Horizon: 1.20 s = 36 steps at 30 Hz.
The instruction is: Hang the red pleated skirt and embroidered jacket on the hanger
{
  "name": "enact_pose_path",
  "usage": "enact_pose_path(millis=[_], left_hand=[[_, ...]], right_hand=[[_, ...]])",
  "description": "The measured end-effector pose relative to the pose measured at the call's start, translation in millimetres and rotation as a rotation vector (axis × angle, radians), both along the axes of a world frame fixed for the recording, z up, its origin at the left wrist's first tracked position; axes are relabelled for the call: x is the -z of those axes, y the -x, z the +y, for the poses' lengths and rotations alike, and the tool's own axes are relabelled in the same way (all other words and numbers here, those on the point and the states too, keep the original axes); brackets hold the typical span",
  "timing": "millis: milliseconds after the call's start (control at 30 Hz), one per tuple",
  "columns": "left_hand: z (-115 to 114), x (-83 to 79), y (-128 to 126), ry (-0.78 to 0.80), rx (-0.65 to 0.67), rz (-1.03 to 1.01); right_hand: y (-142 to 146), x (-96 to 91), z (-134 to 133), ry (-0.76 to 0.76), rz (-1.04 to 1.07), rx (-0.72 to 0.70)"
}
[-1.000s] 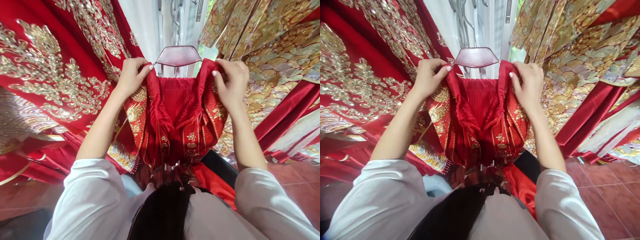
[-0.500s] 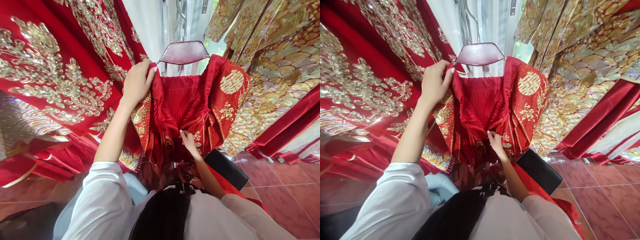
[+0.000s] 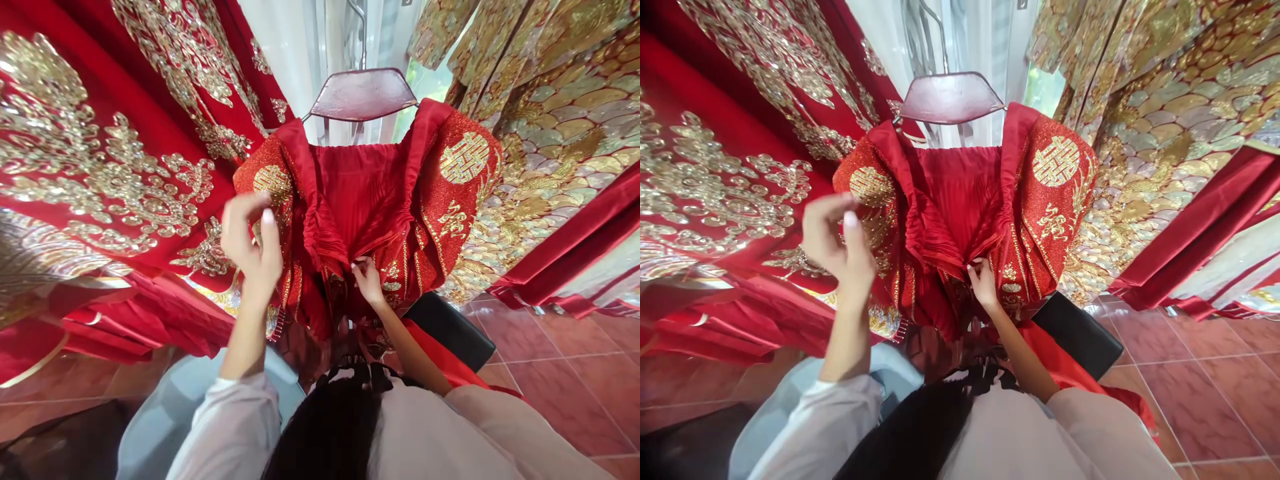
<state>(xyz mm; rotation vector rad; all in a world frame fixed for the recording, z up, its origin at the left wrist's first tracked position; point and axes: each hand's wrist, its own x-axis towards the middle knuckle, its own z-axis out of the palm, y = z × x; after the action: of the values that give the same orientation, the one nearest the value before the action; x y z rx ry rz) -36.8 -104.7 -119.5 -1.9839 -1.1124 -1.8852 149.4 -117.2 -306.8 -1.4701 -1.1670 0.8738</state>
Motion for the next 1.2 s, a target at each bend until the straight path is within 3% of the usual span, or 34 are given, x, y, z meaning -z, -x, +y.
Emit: enact_pose_path(millis=[33, 133, 233, 300, 400, 567, 700, 800, 900, 1033, 1100, 1200], left_hand=[[-13, 22.0, -3, -0.019, -0.006, -0.095], [-40, 90.4, -18, 0.211, 0.037, -0.083], [-48, 148.1, -40, 0.607, 0.138, 0.066], [-44, 176.4, -55, 0.857, 0.174, 0.173], [-30, 204.2, -73, 1.041, 0.185, 0.373], [-8, 226.6, -92, 1.100, 0.148, 0.472], [-11, 234.9, -101, 1.118, 0.091, 0.481], [-17, 236.9, -102, 1.117, 0.051, 0.482], [-20, 236.0, -102, 1.112, 0.023, 0.478], [-17, 231.8, -105, 1.107, 0.029, 0.453], [-17, 230.0, -109, 1.100, 0.033, 0.424], [-22, 231.9, -111, 1.081, 0.055, 0.361]], right_hand=[[0, -0.7, 1, -0.005, -0.005, -0.012], [2, -2.2, 5, -0.015, -0.018, -0.041], [3, -3.5, 5, -0.005, -0.007, -0.049], [4, -3.8, 1, 0.012, 0.023, -0.072], [7, -2.0, -8, 0.040, 0.109, -0.123], [17, 0.5, -21, 0.115, 0.318, -0.096], [20, -14.7, -20, 0.175, 0.451, -0.017], [18, -45.5, -13, 0.173, 0.519, 0.014], [16, -93.7, -7, 0.115, 0.567, 0.032], [16, -152.9, -9, -0.157, 0.587, -0.003], [18, -164.2, -13, -0.245, 0.578, -0.021], [17, -158.1, -19, -0.218, 0.603, 0.023]])
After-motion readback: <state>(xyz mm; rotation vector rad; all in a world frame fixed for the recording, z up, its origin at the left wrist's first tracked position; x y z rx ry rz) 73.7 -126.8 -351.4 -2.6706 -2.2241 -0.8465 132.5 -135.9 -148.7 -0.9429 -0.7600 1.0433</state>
